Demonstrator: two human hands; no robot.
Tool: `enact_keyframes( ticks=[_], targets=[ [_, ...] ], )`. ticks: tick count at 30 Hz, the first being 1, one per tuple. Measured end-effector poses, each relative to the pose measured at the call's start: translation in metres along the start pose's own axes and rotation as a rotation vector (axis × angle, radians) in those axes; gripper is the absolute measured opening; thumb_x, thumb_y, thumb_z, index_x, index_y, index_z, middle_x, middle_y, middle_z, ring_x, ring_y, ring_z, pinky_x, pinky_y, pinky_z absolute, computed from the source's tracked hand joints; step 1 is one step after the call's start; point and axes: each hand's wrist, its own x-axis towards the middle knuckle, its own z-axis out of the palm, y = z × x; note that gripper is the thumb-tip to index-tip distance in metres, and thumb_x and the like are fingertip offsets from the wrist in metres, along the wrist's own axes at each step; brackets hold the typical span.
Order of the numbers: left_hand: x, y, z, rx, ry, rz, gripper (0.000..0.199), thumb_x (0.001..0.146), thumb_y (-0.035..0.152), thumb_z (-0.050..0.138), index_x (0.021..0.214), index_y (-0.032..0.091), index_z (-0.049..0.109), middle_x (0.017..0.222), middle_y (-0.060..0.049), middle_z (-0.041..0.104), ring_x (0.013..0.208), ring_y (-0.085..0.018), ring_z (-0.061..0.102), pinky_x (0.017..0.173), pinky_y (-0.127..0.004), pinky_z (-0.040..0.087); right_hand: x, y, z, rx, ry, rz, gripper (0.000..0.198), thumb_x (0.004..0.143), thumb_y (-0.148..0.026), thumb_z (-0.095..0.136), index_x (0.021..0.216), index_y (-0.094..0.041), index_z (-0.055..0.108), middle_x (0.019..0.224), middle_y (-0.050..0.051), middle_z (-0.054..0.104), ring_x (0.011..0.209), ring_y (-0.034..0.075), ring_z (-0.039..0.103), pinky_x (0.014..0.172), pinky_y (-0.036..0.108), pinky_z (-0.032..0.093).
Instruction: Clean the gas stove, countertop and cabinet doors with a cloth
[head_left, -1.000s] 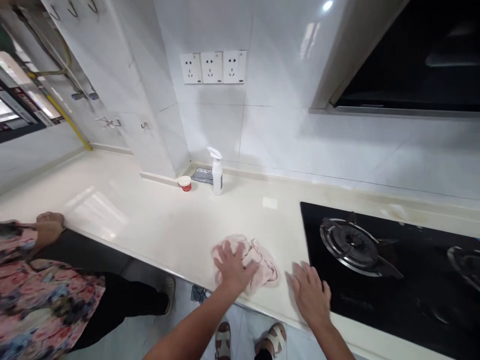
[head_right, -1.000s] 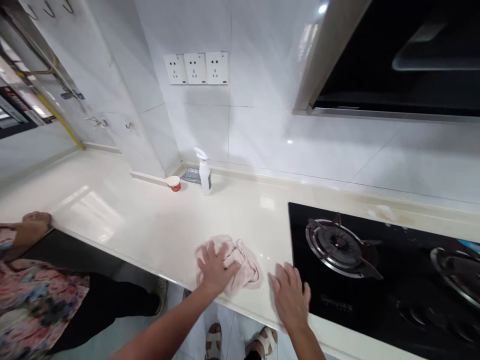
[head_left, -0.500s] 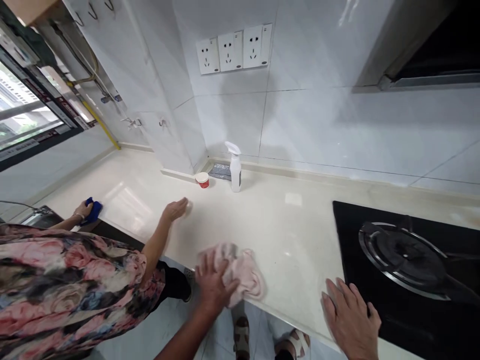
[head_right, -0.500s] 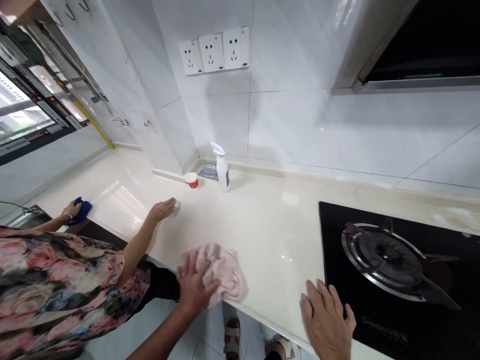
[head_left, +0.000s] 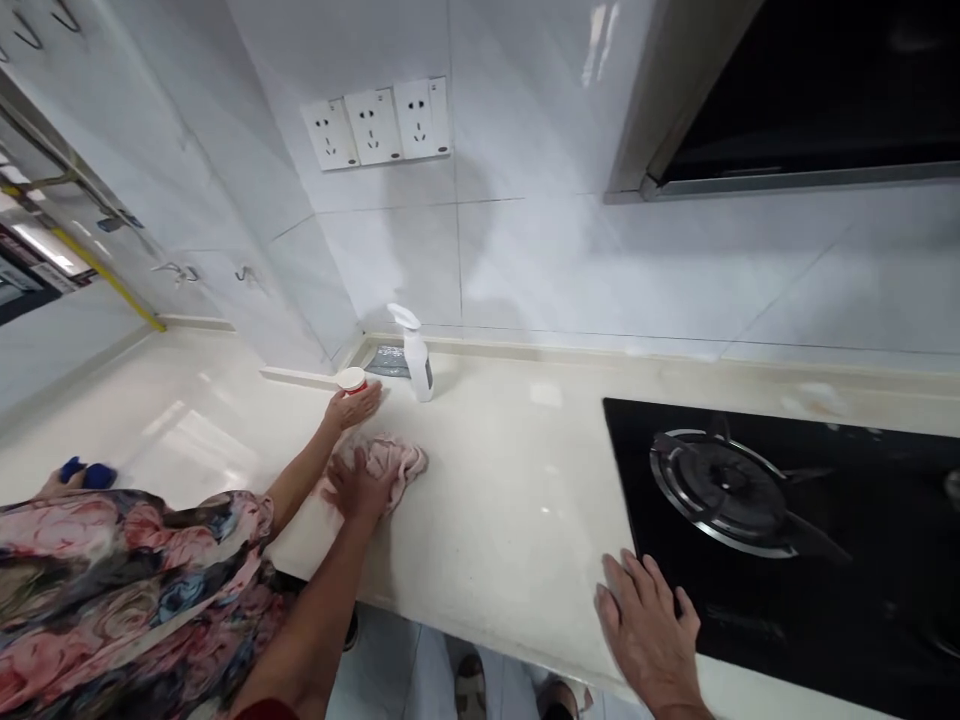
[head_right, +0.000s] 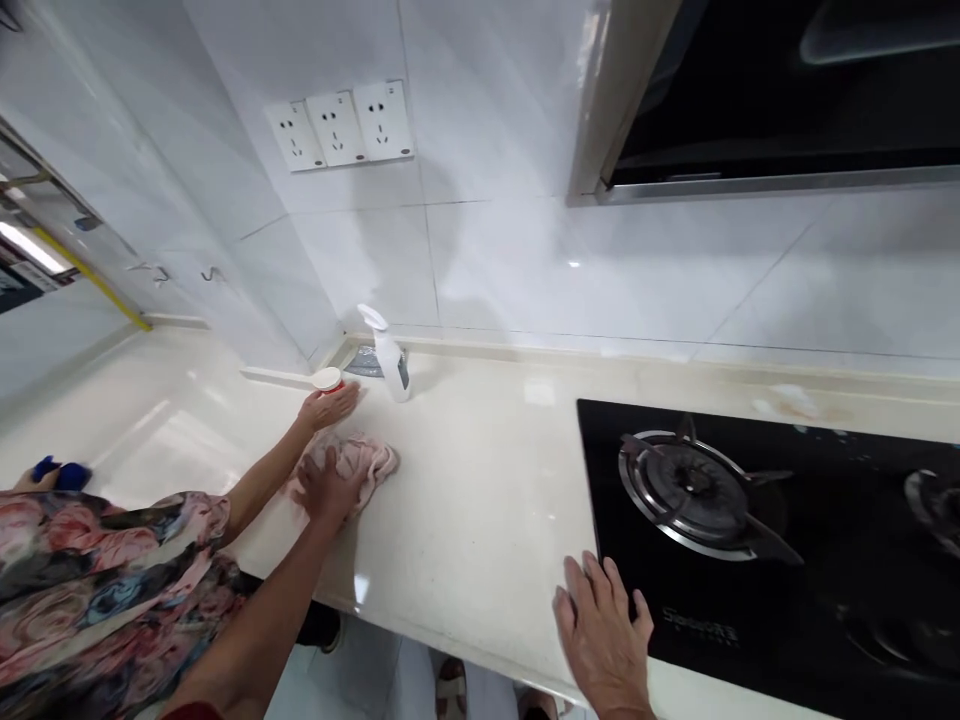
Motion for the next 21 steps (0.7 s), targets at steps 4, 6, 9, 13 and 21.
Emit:
enact_keyframes(
  ticks=[4,6,9,13,21],
  targets=[
    [-0.013,0.086,0.021,-0.032,-0.088,0.168,0.088,0.078,0.074,0.060,0.151,0.028,0.044,0.167,-0.019,0.019,0.151,-0.048,0.011,0.113,-0.072,0.013,0.003,-0.001,-0.001,-0.035,-0.031,0.006,0.042,0.099,-0.039,0.034,0.127,-0.024,0.062,0.142,0.009,0.058,0.142,0.029,0.040,0.116,0.059,0.021],
    [-0.041,0.129,0.030,-0.074,-0.152,0.331,0.082,0.081,0.069,0.060,0.150,0.028,0.046,0.167,-0.019,0.020,0.152,-0.048,0.009,0.114,-0.072,0.010,0.003,0.001,-0.001,-0.037,-0.027,-0.009,0.042,0.099,-0.039,0.036,0.128,-0.023,0.062,0.142,0.010,0.058,0.141,0.029,0.041,0.115,0.059,0.022],
    [-0.101,0.168,0.043,-0.112,-0.218,0.492,0.072,0.080,0.068,0.063,0.144,0.037,0.053,0.167,-0.011,0.025,0.153,-0.043,0.016,0.117,-0.066,0.012,0.002,0.005,0.001,-0.020,-0.016,-0.026,0.042,0.098,-0.038,0.037,0.129,-0.022,0.061,0.141,0.010,0.058,0.140,0.030,0.042,0.115,0.059,0.022],
    [-0.189,0.143,0.056,-0.241,-0.252,0.801,0.062,0.083,0.067,0.060,0.141,0.044,0.055,0.168,-0.005,0.023,0.152,-0.040,0.020,0.117,-0.068,0.015,0.000,0.012,0.001,0.025,-0.019,-0.025,0.038,0.097,-0.038,0.039,0.122,-0.023,0.064,0.139,0.012,0.056,0.137,0.030,0.044,0.114,0.057,0.025],
    [-0.166,-0.027,0.012,0.025,-0.079,0.451,0.048,0.089,0.041,0.059,0.136,0.034,0.063,0.151,-0.013,0.049,0.138,-0.037,0.042,0.110,-0.056,0.035,-0.002,0.017,-0.002,0.056,-0.013,-0.029,0.039,0.097,-0.040,0.043,0.122,-0.023,0.066,0.125,0.011,0.061,0.134,0.033,0.046,0.111,0.054,0.033]
  ],
)
